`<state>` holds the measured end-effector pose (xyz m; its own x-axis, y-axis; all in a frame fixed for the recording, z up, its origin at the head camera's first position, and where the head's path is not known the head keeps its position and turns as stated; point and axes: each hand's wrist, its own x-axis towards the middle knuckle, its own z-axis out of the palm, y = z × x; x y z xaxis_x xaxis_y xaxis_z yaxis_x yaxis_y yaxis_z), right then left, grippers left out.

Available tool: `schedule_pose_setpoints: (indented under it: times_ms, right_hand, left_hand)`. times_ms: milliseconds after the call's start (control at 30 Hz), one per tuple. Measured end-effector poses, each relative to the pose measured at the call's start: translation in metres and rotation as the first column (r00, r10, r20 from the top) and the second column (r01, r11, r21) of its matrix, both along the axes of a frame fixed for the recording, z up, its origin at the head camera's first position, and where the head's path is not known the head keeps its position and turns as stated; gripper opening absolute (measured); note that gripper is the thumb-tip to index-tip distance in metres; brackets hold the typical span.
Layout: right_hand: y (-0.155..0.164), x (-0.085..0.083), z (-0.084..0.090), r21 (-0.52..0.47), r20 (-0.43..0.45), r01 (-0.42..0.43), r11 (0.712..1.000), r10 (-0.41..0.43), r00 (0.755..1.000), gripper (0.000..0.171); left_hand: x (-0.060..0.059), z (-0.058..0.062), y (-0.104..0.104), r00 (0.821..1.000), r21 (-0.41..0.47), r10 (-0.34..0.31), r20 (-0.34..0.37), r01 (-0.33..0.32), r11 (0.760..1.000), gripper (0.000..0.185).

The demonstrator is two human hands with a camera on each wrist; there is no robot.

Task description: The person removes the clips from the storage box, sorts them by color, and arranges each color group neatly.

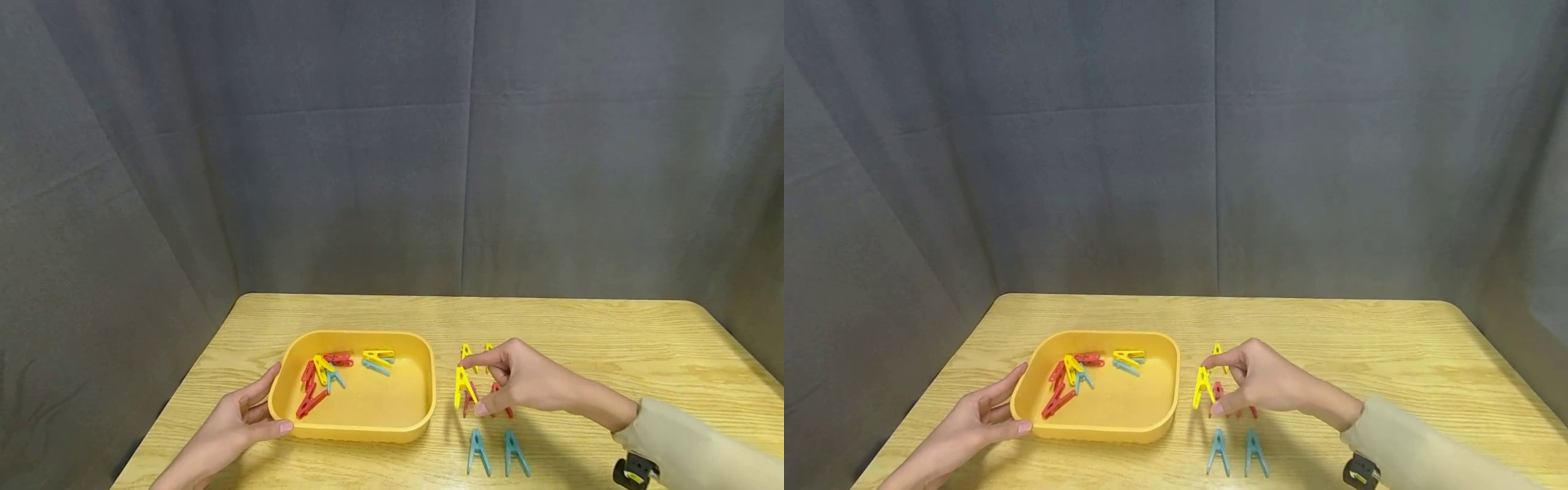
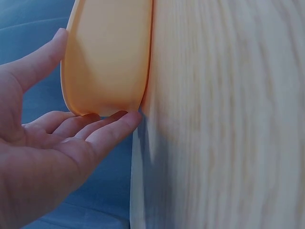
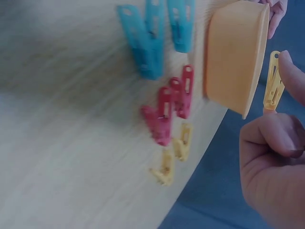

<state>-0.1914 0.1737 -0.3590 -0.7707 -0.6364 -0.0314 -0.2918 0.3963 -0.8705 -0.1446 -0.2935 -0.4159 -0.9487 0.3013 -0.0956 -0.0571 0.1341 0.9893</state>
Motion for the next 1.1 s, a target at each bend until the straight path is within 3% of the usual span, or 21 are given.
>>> schedule_pose_setpoints:
  times_ms: [333,633,1100]
  right_hand:
    - [0.034,0.016,-0.024,-0.058,0.022,0.043,0.997,-0.042,0.999,0.067]
    - [0.058,0.026,-0.033,-0.075,0.056,0.078,0.994,-0.074,0.996,0.068]
    - [0.102,0.042,-0.057,-0.076,0.163,0.11,0.991,-0.096,0.982,0.064]
  left_hand:
    - [0.001,0.002,-0.005,1.0,-0.02,0.004,0.024,-0.004,1.0,0.097]
    - [0.002,0.004,-0.002,0.999,-0.045,0.031,0.01,-0.031,0.999,0.097]
    - [0.0,-0.001,0.0,1.0,-0.018,-0.013,-0.011,0.013,1.0,0.092]
